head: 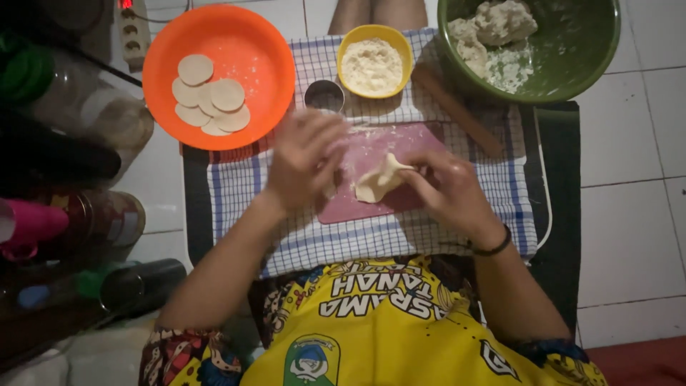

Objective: Rolling out small pieces of dough and shaping them into flat circles using a rolling pin and a cutter.

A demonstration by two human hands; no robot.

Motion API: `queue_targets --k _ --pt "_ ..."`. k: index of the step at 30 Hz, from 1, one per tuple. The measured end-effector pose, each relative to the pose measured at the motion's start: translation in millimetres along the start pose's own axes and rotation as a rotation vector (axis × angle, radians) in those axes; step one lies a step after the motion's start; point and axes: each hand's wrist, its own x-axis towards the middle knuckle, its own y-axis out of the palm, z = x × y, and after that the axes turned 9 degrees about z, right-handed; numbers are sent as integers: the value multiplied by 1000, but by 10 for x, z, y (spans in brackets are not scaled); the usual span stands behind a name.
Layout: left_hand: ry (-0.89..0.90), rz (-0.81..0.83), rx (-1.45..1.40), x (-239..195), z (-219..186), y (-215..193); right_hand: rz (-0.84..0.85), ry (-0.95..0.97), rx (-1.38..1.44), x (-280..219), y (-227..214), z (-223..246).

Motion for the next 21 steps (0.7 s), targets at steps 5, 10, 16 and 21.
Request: queue_targets --k 5,10,16,21 --pt "-7 288 -178 -42 -251 -39 -57 85 139 -114 -180 103" --pt "42 457 -206 -5 -364 -62 -67 174 380 -140 -285 218" --pt "-39 471 -121 -48 -422 -8 -131 152 251 -99 -289 54" --pt "-81 401 -203 -9 -467 -21 -82 6 -233 -62 -169 45"
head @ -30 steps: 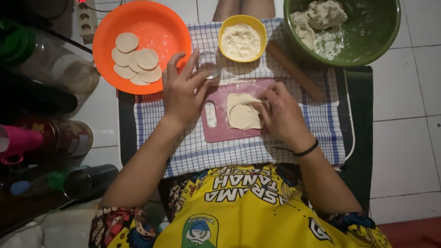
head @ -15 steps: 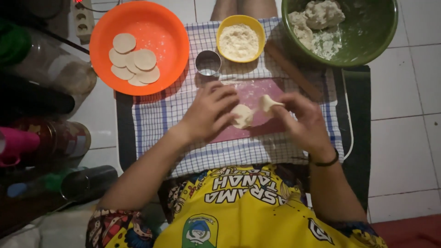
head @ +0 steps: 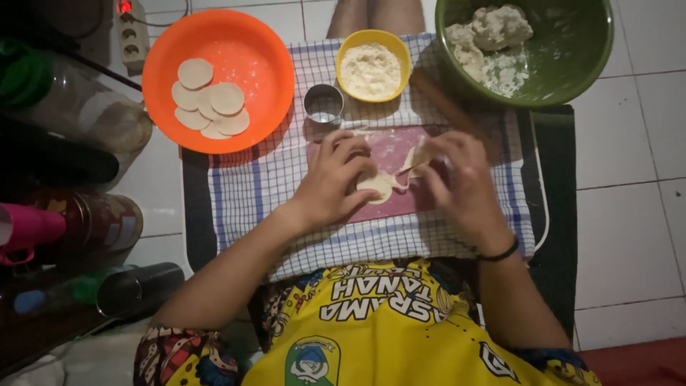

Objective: Rolling out small pieces of dough and shaping them into flat circles using a rolling pin and a cutter.

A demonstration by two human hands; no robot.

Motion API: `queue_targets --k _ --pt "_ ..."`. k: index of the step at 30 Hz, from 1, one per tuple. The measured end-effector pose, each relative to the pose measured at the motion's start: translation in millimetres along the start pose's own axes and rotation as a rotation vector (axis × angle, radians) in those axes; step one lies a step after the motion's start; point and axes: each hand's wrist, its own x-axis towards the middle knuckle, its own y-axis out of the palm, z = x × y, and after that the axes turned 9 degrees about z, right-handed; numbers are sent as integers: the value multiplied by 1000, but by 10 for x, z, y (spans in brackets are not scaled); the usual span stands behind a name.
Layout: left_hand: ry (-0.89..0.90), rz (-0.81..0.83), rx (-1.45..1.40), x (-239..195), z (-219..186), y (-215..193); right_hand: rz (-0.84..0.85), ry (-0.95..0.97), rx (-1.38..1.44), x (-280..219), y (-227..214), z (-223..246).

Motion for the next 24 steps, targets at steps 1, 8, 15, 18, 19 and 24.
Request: queue_targets --k 1,8,15,18,19,24 --pt "5 -1 1 4 18 10 -4 1 -3 -2 39 3" --pt "44 -49 -128 -34 65 87 249 -98 -148 59 73 257" --pt "117 -146 -433 14 -142 9 337 -149 -251 113 259 146" --pt "112 -174 -521 -30 -215 -123 265 -204 -254 140 181 216" --pt "110 -186 -512 -36 -237 -211 266 -219 -256 176 152 231" --pt "-89 -108 -556 -131 -26 -325 251 -157 154 337 46 298"
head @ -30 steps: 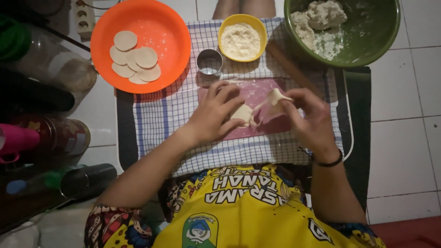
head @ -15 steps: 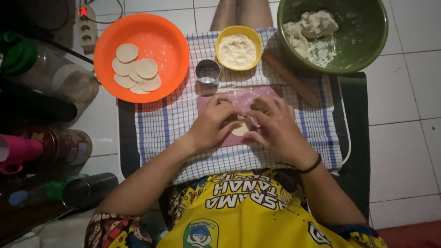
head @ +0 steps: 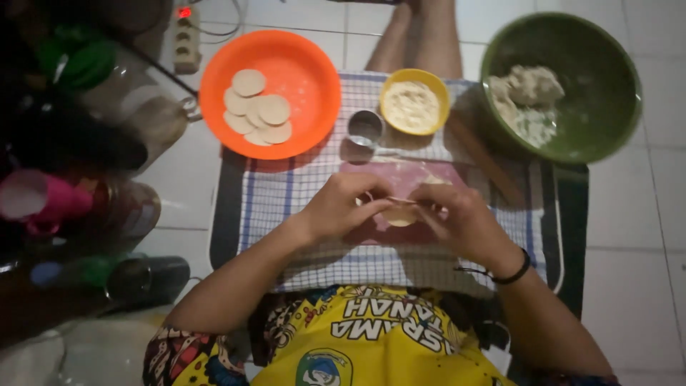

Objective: Rolling out small pieces of dough and shaping them into flat circles using a rolling pin and a cutter.

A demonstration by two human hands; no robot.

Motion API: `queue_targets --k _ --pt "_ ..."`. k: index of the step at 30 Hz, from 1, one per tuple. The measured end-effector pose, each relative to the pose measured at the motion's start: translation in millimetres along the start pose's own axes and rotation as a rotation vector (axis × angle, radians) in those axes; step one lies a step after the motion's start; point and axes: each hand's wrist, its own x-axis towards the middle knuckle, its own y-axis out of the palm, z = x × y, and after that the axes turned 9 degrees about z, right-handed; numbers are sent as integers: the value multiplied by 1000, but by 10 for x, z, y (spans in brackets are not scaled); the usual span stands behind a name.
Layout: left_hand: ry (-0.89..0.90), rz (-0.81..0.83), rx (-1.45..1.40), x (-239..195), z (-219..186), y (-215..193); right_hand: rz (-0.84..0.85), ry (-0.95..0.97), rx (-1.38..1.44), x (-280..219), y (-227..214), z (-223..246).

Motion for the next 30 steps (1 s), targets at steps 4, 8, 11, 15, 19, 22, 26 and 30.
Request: queue_targets --k 4,8,11,15,19,22,26,30 --pt "-63 -25 25 -3 -216 -282 102 29 -5 371 -85 43" --pt "-161 -98 81 -46 -170 -568 231 78 119 861 -167 348" --pt "-194 -157 178 -57 -73 -917 301 40 101 1305 -114 400" --pt "-277 -224 400 20 72 -1428 317 68 154 1932 83 345" --pt "-405 -238 496 69 274 -1791 344 51 133 2481 305 209" --pt "-402 -248 526 133 335 -2017 336 -37 130 2839 465 62" --pt "-542 -237 576 185 492 -2206 379 -60 10 3158 626 -33" --pt "-651 -177 658 208 679 -2347 422 -1 -76 3361 689 -30"
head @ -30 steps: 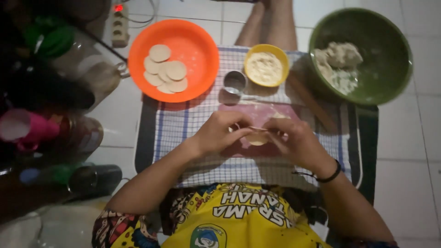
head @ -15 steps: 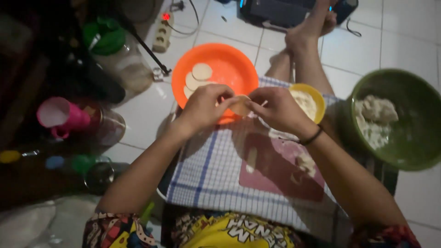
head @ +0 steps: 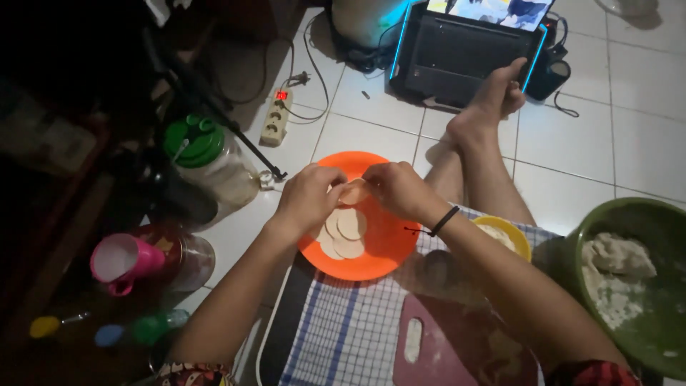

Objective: Rolling out small pieces of dough and shaping them into flat circles using a rolling pin and a cutter.

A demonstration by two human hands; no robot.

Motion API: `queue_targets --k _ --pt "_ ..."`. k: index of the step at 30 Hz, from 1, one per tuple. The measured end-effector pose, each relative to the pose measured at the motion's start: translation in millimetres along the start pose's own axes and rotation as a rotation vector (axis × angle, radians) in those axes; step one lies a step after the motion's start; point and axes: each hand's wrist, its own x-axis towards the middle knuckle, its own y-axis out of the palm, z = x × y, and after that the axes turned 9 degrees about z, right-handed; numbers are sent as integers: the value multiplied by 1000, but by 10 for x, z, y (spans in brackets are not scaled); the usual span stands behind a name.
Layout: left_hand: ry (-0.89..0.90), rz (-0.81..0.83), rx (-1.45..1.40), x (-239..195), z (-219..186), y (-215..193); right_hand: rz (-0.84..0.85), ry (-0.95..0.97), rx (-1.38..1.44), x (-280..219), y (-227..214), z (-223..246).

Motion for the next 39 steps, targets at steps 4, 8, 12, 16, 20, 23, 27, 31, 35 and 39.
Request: queue_targets --k 4,8,12,16,20,23,27,31,35,39 --pt "-106 63 83 46 -13 -37 21 -13 -10 29 7 -13" --pt "-29 26 97 72 36 32 13 2 -71 -2 44 -55" --pt "188 -203 228 54 37 138 -12 -146 -29 -169 -40 -45" --pt "443 -339 173 -232 -485 44 -103 -239 -27 -852 -417 330" --pt "759 -254 -61 -712 -1188 40 -48 -10 81 -1822 -621 448" --pt "913 55 -203 -952 -1428 374 20 176 101 -2486 -454 165" --pt "993 390 -70 -1029 -1549 956 162 411 -31 -3224 165 -419" --pt "907 408 -107 -984 -1708 1418 -68 315 79 -3392 469 -280" --pt "788 384 -8 -929 -1870 1555 -217 206 39 -3421 598 -199" --pt "844 295 -127 -904 -1954 1560 -242 210 3 -3505 654 -211"
